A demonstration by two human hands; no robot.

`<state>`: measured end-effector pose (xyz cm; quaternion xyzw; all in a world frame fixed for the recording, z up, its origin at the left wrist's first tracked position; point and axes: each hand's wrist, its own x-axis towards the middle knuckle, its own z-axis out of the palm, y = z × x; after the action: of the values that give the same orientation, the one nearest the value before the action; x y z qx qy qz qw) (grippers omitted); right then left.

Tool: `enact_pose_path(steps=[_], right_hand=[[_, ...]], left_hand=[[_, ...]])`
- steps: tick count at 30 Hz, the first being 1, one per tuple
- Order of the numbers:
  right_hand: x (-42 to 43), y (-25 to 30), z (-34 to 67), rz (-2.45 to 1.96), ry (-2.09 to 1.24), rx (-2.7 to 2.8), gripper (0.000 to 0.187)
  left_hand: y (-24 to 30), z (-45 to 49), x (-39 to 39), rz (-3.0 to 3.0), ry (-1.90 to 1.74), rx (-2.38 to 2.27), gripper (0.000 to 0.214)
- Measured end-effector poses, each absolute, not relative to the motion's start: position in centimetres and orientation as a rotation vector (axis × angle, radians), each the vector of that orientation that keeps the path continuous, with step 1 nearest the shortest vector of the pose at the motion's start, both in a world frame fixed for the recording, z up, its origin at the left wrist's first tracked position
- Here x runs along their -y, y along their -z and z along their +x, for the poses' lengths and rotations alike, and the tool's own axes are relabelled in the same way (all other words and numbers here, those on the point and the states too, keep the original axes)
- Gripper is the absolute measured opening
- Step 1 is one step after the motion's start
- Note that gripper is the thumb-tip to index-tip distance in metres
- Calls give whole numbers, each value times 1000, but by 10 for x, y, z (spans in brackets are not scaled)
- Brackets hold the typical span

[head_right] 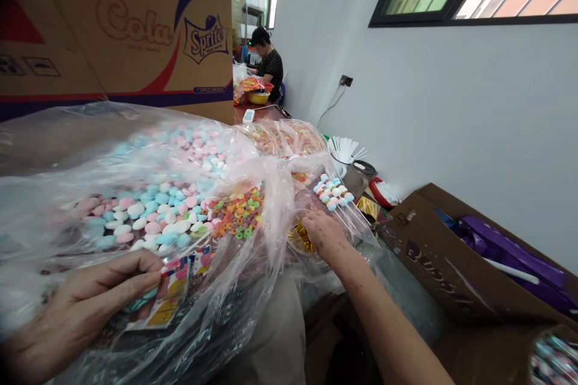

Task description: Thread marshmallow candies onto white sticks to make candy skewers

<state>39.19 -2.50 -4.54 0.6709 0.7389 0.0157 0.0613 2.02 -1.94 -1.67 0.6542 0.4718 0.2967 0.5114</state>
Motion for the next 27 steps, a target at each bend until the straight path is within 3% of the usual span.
enact_pose_path(steps=[11,16,22,27], right_hand=[[24,50,398,2153,-26,-2205,45],[31,42,401,2296,46,-2284,30],[38,46,402,2519,175,-2306,35],[43,50,409,2809,294,-2290,27]], left_hand=[[28,20,22,1479,-618,-1097,43],[16,27,24,1396,-576,-1030,35],[18,26,24,1301,-557,-942,34],[21,27,30,1224,-647,-942,27]])
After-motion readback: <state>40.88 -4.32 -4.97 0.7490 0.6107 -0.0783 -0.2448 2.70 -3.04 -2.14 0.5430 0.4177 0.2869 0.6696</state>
